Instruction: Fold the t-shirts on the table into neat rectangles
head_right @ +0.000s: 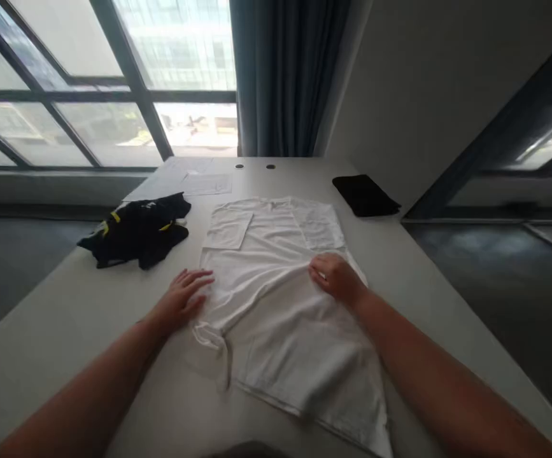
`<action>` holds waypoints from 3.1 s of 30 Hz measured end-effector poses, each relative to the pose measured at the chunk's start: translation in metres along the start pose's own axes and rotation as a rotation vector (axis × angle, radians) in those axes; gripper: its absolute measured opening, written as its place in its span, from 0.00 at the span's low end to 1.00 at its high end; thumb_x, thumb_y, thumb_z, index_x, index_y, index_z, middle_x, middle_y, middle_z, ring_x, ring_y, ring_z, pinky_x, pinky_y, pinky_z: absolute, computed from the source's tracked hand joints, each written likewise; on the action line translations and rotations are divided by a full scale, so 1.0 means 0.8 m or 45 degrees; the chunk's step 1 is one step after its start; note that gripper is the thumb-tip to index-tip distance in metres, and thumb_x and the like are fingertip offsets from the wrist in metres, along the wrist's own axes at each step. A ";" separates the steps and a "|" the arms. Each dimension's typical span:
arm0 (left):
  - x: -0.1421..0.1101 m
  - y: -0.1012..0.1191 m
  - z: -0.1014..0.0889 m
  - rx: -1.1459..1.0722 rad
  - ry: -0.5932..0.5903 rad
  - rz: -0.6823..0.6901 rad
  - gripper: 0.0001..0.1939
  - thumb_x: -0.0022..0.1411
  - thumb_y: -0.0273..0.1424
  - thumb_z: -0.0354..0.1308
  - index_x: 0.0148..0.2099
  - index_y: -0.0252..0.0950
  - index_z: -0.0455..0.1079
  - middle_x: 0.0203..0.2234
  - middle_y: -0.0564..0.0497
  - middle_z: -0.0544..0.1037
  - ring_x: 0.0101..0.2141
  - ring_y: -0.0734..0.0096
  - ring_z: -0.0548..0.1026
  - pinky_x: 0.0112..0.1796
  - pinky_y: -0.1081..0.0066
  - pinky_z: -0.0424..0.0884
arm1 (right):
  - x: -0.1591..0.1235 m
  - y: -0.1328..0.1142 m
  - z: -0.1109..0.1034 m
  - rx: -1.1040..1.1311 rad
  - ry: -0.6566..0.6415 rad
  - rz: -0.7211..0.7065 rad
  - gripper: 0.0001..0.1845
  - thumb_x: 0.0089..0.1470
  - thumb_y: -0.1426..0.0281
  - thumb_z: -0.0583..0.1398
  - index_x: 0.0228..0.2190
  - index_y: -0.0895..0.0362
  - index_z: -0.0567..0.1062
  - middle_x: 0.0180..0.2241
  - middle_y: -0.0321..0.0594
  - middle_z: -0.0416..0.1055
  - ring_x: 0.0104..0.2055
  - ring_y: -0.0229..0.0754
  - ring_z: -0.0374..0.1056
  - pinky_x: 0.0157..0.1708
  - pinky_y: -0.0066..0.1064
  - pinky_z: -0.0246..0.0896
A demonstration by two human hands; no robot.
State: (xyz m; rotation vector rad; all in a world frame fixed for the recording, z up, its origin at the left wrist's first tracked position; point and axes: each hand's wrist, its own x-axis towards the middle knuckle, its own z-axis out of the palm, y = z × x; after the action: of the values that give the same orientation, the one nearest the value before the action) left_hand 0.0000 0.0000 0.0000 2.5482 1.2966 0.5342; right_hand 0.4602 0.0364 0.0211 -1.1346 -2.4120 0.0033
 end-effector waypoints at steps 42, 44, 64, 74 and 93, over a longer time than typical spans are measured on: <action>-0.148 0.019 -0.018 -0.261 -0.016 -0.108 0.13 0.53 0.23 0.48 0.24 0.39 0.71 0.48 0.48 0.81 0.47 0.63 0.76 0.54 0.64 0.69 | -0.260 -0.142 -0.089 0.784 -0.672 0.524 0.22 0.60 0.49 0.63 0.33 0.55 0.81 0.62 0.52 0.68 0.68 0.58 0.59 0.68 0.52 0.50; -0.153 0.021 -0.024 -0.198 -0.003 -0.117 0.12 0.53 0.23 0.48 0.23 0.39 0.69 0.47 0.48 0.82 0.46 0.63 0.77 0.52 0.64 0.70 | -0.264 -0.145 -0.091 0.773 -0.652 0.543 0.22 0.61 0.49 0.62 0.34 0.54 0.81 0.62 0.51 0.68 0.68 0.58 0.60 0.67 0.51 0.51; -0.019 0.090 0.058 0.326 -0.180 -0.462 0.30 0.75 0.44 0.44 0.74 0.45 0.57 0.74 0.48 0.51 0.73 0.53 0.48 0.69 0.50 0.45 | -0.072 -0.131 0.045 -0.233 -0.459 0.779 0.33 0.70 0.55 0.50 0.71 0.50 0.57 0.75 0.46 0.44 0.76 0.55 0.39 0.72 0.53 0.33; -0.037 0.071 0.056 0.364 -0.123 -0.548 0.31 0.73 0.47 0.45 0.74 0.47 0.57 0.74 0.47 0.52 0.72 0.49 0.49 0.68 0.52 0.48 | -0.122 -0.074 0.048 -0.372 -0.415 0.889 0.34 0.70 0.56 0.48 0.71 0.56 0.57 0.74 0.50 0.44 0.75 0.53 0.42 0.72 0.45 0.35; 0.077 0.041 0.078 0.327 -0.018 -0.824 0.34 0.72 0.48 0.41 0.75 0.40 0.56 0.74 0.42 0.50 0.72 0.47 0.49 0.68 0.49 0.45 | -0.054 -0.037 0.080 -0.371 -0.380 1.077 0.36 0.70 0.51 0.45 0.72 0.52 0.53 0.75 0.46 0.42 0.75 0.54 0.40 0.71 0.48 0.34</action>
State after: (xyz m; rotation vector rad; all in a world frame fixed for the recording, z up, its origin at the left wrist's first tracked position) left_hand 0.0836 0.0282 -0.0314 2.0983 2.1615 0.2206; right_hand 0.4358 -0.0019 -0.0475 -2.3496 -2.0062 0.1024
